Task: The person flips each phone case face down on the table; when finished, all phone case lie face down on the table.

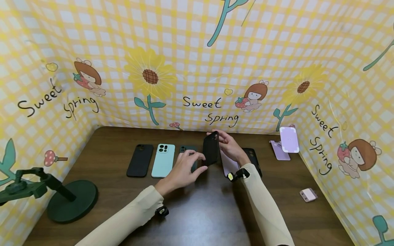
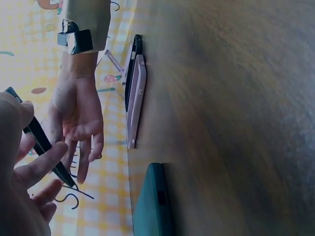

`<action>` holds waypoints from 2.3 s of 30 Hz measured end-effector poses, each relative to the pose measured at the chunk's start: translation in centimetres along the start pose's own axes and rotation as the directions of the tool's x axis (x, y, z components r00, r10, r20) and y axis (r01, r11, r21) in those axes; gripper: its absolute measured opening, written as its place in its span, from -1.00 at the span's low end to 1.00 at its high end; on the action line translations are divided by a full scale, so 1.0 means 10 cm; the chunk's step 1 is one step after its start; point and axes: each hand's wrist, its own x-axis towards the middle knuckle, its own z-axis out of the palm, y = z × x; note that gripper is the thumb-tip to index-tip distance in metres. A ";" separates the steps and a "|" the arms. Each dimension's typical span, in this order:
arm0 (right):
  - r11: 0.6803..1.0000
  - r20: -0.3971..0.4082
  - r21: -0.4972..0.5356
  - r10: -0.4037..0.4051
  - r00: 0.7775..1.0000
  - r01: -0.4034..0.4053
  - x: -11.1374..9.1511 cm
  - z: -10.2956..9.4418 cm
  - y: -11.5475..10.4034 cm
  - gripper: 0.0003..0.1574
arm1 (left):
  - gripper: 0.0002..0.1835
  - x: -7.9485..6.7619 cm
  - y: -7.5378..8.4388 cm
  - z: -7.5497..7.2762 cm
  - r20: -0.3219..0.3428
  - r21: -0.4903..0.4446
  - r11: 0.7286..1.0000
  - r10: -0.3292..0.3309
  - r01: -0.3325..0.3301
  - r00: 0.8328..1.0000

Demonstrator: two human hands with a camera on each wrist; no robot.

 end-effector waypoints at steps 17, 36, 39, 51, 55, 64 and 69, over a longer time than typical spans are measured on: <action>0.997 -0.027 -0.068 0.045 0.999 -0.047 -0.01 0.01 0.04 -0.36 | -0.04 0.03 0.09 -0.02 0.034 0.186 0.980 0.062 -0.067 0.998; 0.959 -0.259 -0.242 0.081 0.962 -0.146 -0.03 0.00 -0.02 -0.42 | -0.16 0.01 0.08 0.05 -0.177 0.208 0.978 0.045 -0.008 0.983; 0.956 -0.331 -0.241 0.082 0.940 -0.168 -0.05 0.00 -0.05 -0.45 | -0.20 -0.01 0.07 0.06 -0.190 0.215 0.977 0.035 0.007 0.981; 0.903 -0.431 -0.376 0.027 0.902 -0.207 -0.08 -0.05 -0.13 -0.52 | -0.22 -0.01 0.04 0.11 -0.155 0.244 0.965 -0.055 0.092 0.986; 0.890 -0.421 -0.398 0.039 0.906 -0.223 -0.08 -0.05 -0.14 -0.48 | -0.20 -0.02 0.03 0.11 -0.136 0.232 0.966 -0.080 0.111 0.987; 0.836 -0.383 -0.482 0.068 0.921 -0.262 -0.08 -0.04 -0.10 -0.60 | -0.16 0.01 -0.01 0.19 -0.030 0.216 0.958 -0.187 0.189 0.982; 0.740 -0.389 -0.590 0.091 0.917 -0.324 -0.08 -0.02 -0.03 -0.60 | -0.16 0.04 -0.02 0.30 0.025 0.289 0.936 -0.219 0.203 0.975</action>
